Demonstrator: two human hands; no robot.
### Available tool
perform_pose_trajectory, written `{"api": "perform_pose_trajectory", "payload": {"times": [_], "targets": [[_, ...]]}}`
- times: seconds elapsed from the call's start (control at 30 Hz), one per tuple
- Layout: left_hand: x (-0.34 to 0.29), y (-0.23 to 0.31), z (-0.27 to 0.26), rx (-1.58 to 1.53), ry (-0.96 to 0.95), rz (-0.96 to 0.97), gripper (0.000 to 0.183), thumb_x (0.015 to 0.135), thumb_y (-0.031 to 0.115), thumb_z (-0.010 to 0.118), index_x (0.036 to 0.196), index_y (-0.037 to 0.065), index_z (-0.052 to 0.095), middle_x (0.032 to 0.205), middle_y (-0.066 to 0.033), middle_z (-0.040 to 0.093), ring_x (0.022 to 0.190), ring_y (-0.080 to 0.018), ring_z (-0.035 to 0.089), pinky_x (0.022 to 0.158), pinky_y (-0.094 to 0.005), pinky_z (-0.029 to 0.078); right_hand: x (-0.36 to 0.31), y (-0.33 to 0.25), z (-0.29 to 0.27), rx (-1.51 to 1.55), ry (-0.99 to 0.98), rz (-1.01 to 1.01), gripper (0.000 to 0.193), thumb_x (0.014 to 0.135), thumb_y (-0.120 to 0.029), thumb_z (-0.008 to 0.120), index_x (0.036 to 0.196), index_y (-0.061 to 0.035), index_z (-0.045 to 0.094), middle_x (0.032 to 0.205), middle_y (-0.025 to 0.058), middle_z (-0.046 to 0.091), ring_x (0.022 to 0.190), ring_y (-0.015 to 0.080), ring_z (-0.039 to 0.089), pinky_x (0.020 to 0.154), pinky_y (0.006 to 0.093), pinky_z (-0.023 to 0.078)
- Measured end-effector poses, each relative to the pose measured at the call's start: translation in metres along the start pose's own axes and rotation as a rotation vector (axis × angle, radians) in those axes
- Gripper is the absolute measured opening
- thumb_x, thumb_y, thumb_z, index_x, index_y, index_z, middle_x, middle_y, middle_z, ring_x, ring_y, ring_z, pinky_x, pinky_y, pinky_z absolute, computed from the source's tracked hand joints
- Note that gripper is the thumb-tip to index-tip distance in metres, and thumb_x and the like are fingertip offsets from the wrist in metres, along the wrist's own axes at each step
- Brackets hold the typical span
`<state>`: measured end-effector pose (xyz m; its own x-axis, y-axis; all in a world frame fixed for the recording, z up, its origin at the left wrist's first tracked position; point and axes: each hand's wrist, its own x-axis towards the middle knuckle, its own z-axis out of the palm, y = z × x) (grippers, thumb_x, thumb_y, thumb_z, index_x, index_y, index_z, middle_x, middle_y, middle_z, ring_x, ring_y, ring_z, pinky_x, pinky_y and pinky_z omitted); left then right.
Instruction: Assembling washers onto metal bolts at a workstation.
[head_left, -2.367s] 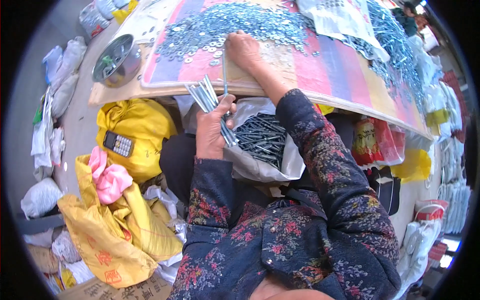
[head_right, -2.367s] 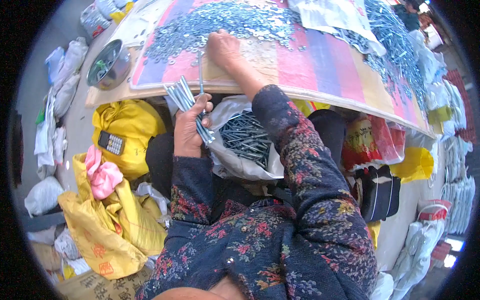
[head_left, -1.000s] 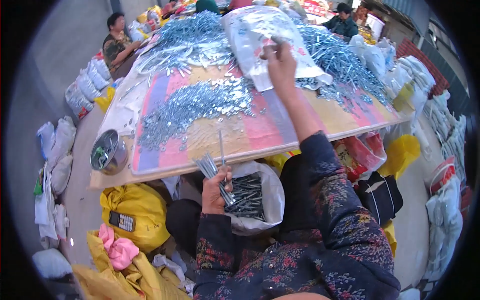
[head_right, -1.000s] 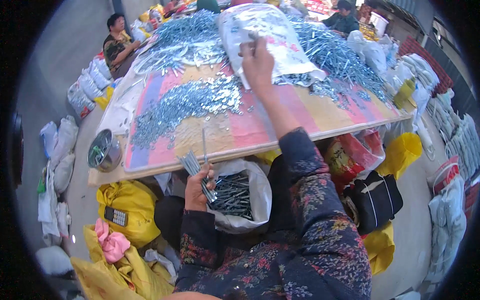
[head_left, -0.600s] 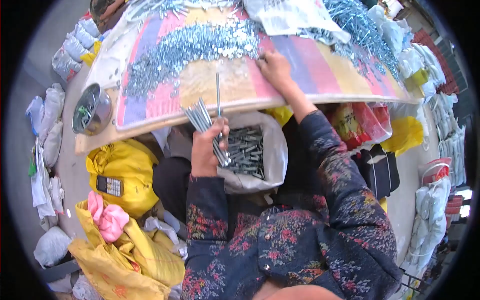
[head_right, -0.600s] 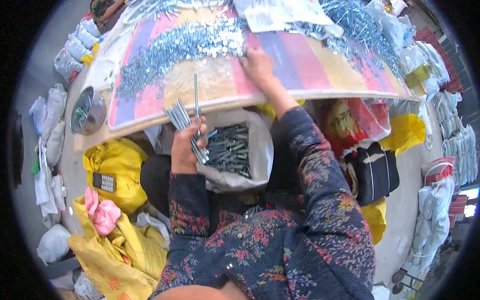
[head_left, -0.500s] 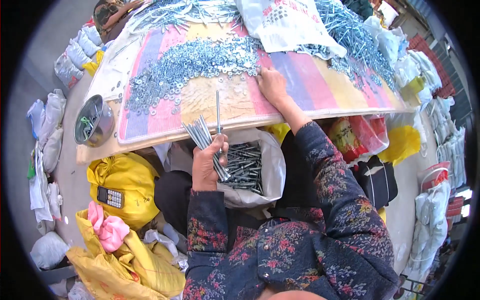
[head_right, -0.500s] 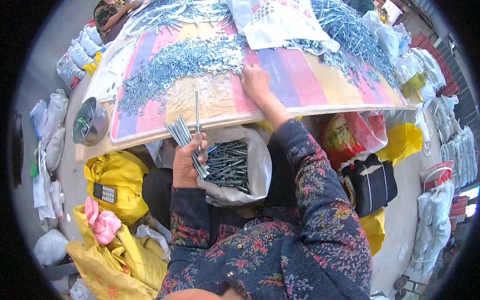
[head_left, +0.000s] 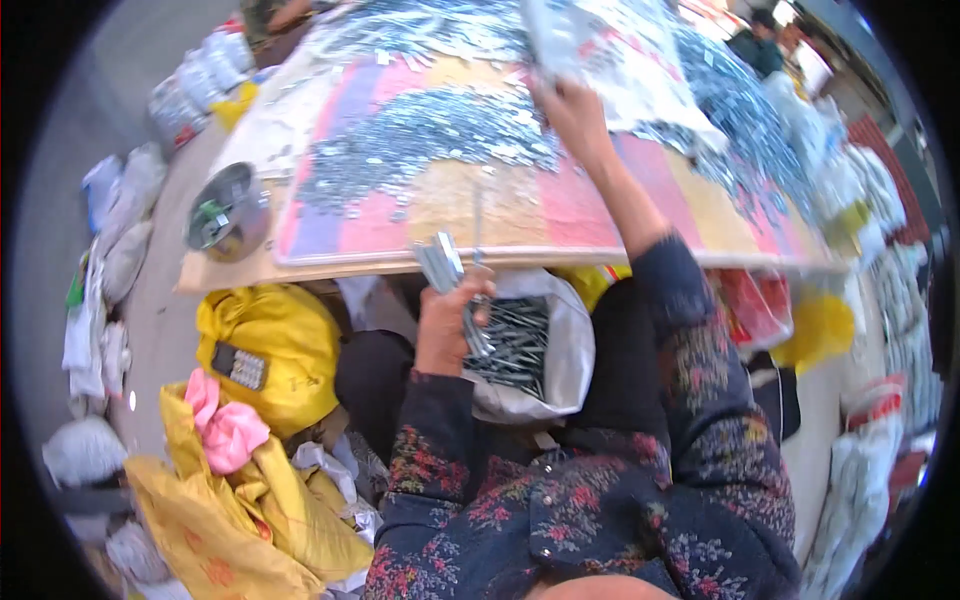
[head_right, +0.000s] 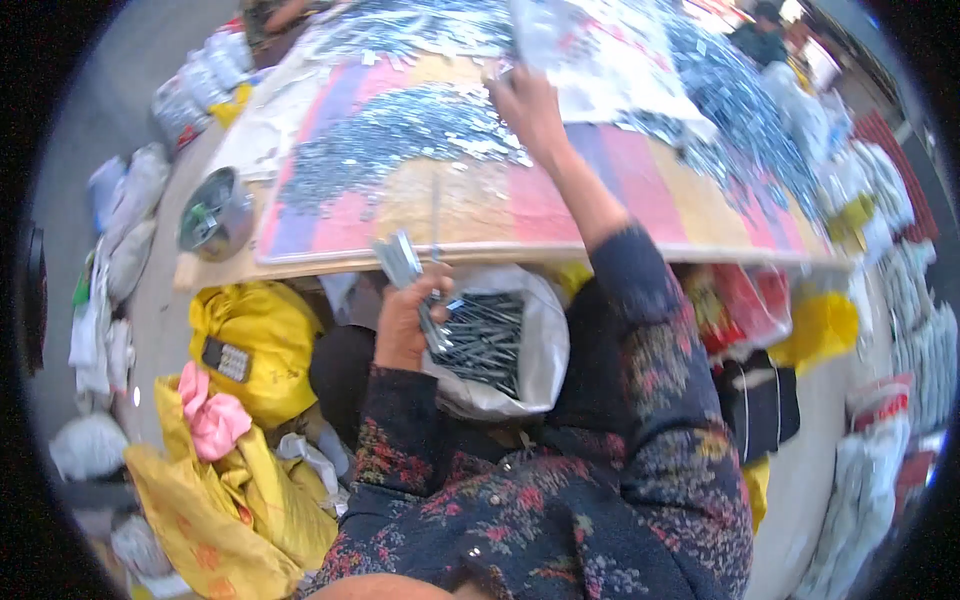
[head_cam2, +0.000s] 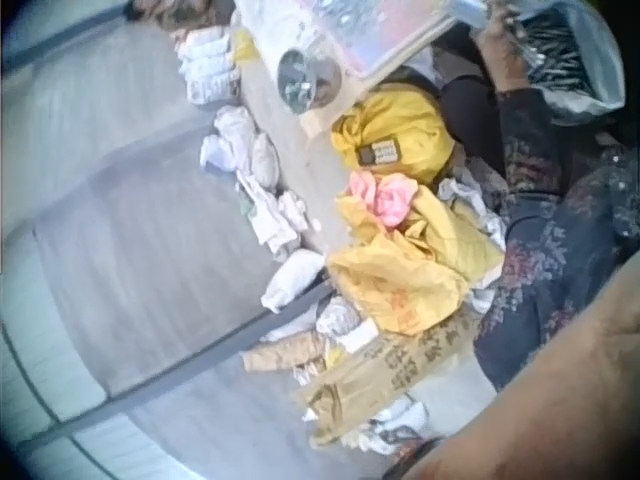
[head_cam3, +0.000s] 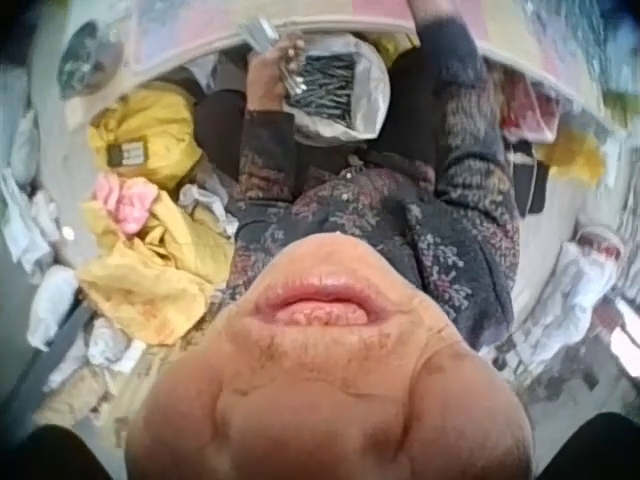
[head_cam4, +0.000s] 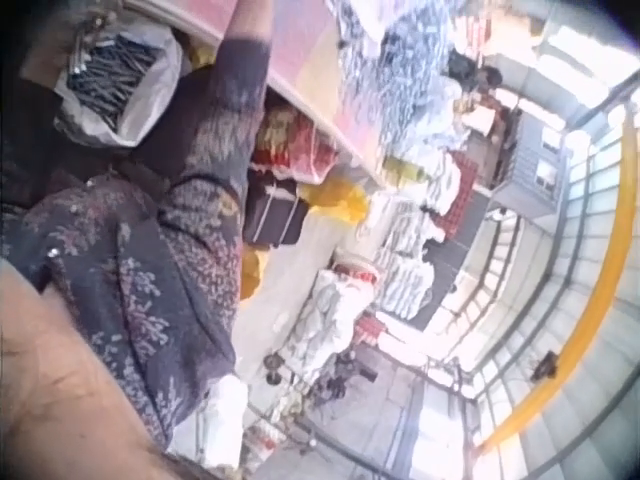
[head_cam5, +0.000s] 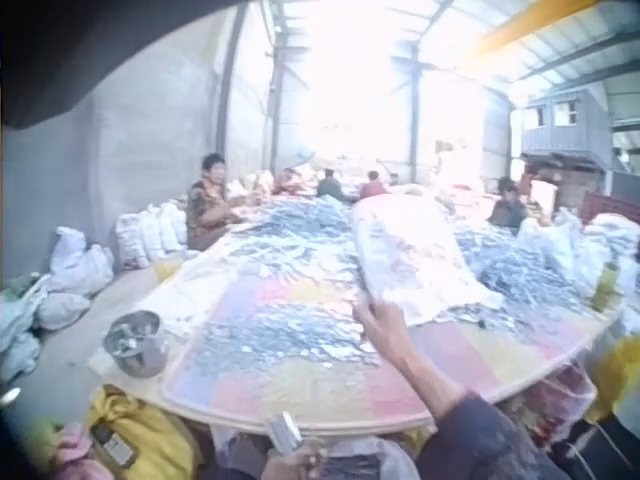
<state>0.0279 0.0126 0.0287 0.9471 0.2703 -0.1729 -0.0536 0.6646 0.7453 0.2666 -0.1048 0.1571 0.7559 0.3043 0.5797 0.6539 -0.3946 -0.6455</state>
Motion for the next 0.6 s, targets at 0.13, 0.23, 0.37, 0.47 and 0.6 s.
{"api": "perform_pose_trajectory", "payload": {"times": [0.13,0.23,0.37,0.47,0.6], "targets": [[0.006,-0.021,0.01,0.076,0.055,0.052,0.013,0.08,0.008,0.067,0.088,-0.001,0.064,0.073,-0.0063,0.063,0.052,-0.0092,0.054,0.042,-0.0209,0.04,-0.102,0.012,0.042,0.435,-0.226,0.296,0.038,0.089,-0.03,0.059,0.069,0.0022,0.063,0.054,0.005,0.056,0.048,0.0105,0.053,0.045,0.0271,0.041],[0.003,-0.019,-0.002,0.116,0.015,0.007,0.014,0.081,0.011,0.068,0.087,-0.001,0.064,0.072,-0.0049,0.062,0.054,-0.0089,0.054,0.042,-0.0208,0.039,-0.117,-0.004,0.063,0.697,-0.187,0.47,0.028,0.09,-0.023,0.059,0.073,-0.0011,0.062,0.055,0.0006,0.052,0.047,0.007,0.044,0.044,0.0242,0.033],[-0.006,-0.008,-0.012,0.062,0.113,-0.005,0.018,0.081,0.01,0.07,0.093,-0.002,0.063,0.071,-0.0054,0.061,0.05,-0.0087,0.052,0.04,-0.0197,0.038,-0.117,-0.02,0.079,0.77,-0.255,0.435,0.026,0.093,-0.022,0.057,0.076,-0.0025,0.062,0.06,-0.0011,0.053,0.048,0.0053,0.04,0.045,0.0215,0.028],[-0.011,-0.007,-0.011,0.04,0.089,-0.016,0.018,0.081,0.011,0.07,0.092,-0.002,0.063,0.071,-0.0052,0.06,0.049,-0.0087,0.051,0.04,-0.0197,0.038,-0.117,-0.022,0.076,0.879,-0.264,0.431,0.026,0.093,-0.022,0.057,0.078,-0.0019,0.063,0.061,-0.0009,0.053,0.049,0.005,0.04,0.046,0.0209,0.028],[-0.011,-0.009,-0.013,0.001,0.056,-0.074,0.021,0.08,0.01,0.07,0.094,-0.002,0.061,0.071,-0.0052,0.059,0.051,-0.0091,0.051,0.041,-0.0196,0.037,-0.121,-0.025,0.07,0.98,-0.265,0.458,0.022,0.093,-0.017,0.057,0.08,-0.0007,0.064,0.066,0.0032,0.059,0.048,0.007,0.047,0.045,0.0218,0.035]]}}
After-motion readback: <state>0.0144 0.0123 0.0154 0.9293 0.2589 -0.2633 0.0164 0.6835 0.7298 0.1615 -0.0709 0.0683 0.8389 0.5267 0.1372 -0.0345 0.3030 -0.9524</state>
